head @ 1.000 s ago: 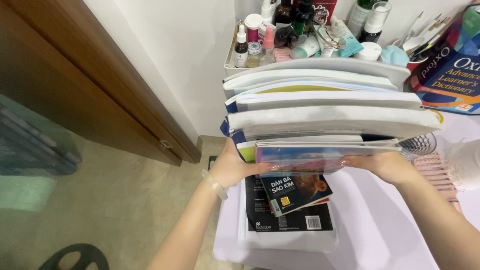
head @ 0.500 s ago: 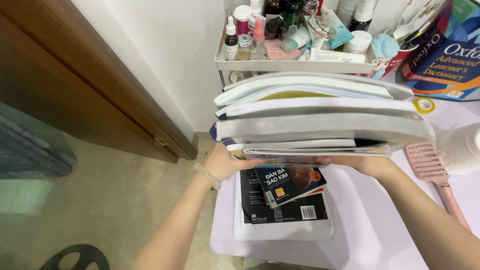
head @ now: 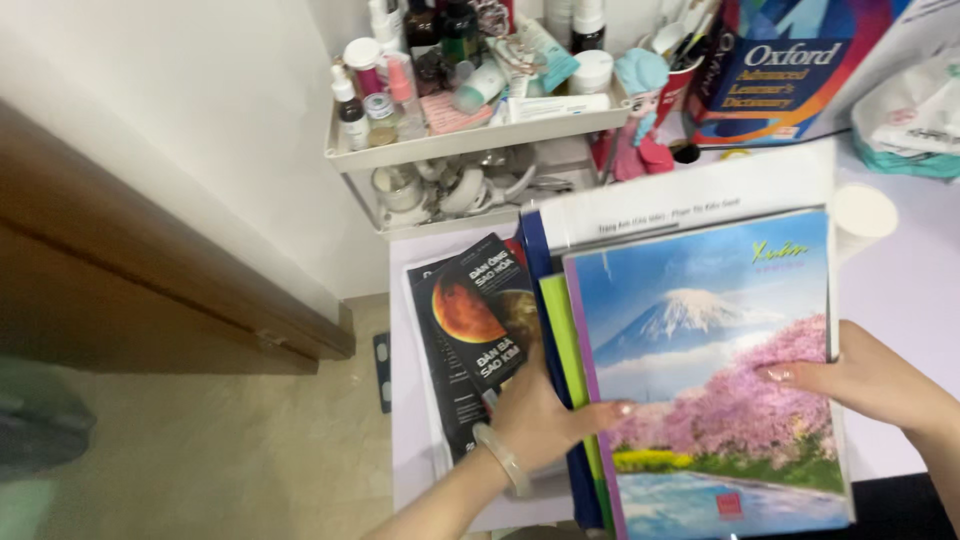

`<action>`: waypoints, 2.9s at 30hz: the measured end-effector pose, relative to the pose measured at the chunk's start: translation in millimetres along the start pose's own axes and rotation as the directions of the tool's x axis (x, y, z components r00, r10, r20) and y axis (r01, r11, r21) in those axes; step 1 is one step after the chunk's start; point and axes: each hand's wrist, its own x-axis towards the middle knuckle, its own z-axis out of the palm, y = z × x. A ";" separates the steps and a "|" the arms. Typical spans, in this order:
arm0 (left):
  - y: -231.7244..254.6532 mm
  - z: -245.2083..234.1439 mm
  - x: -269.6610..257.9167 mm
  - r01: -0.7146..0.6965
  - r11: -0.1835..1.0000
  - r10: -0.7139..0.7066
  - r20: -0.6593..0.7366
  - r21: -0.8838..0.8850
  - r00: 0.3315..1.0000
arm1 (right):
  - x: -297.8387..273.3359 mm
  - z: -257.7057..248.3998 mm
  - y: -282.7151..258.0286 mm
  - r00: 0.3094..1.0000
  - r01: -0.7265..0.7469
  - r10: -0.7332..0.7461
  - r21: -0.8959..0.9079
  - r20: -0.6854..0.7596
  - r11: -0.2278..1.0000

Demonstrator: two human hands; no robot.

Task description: The person organizes a cluttered desk by coiling a charging cable, discarding a small bottle, and rearranging books and cosmetic items. They move books from a stack onto a shelf and reposition skincare products on a tiered organizer.

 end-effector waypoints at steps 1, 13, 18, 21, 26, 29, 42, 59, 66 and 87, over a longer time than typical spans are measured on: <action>-1.0 18.4 -1.4 0.054 0.998 -0.053 0.039 -0.031 0.998 | -5.2 -7.0 16.4 0.994 -0.109 0.109 -0.045 0.011 0.993; -55.3 126.5 16.9 0.307 0.951 -0.274 0.346 -0.043 0.897 | 1.8 -7.9 144.4 0.962 -0.243 0.251 -0.078 0.110 0.967; -48.5 103.7 44.9 0.344 0.891 -0.454 0.584 0.296 0.673 | 22.8 -12.5 132.9 0.930 -0.288 0.350 -0.369 0.112 0.884; -32.3 70.4 58.9 0.385 0.838 -0.545 0.567 0.386 0.617 | 22.8 -23.1 83.2 0.927 -0.281 0.374 -0.642 0.009 0.713; -84.8 12.2 60.2 0.349 0.936 -0.343 -0.377 -0.053 0.861 | 21.9 -12.7 -12.2 0.961 -0.021 -0.040 -0.216 -0.275 0.976; -165.0 -3.2 40.5 0.519 0.852 -0.326 -0.704 0.070 0.631 | 45.1 33.3 -56.9 0.955 0.269 -0.234 0.198 -0.181 0.943; -175.4 -44.3 25.2 0.582 0.317 -0.841 0.062 -0.749 0.538 | 117.3 216.6 -120.8 0.968 -0.225 0.175 0.309 0.183 0.924; -34.1 -47.6 27.1 0.405 0.218 -0.387 0.302 -0.888 0.871 | 26.9 128.9 -150.2 0.968 -0.251 0.168 0.717 0.187 0.651; 14.9 31.1 44.4 0.491 0.687 -0.265 0.443 -0.536 0.856 | -18.3 46.3 -106.8 0.911 -0.333 0.411 0.602 0.008 0.726; -50.8 25.8 8.0 0.621 0.711 -0.415 -0.515 0.330 0.750 | -35.4 19.2 -73.5 0.884 0.176 -0.425 -0.705 -0.193 0.687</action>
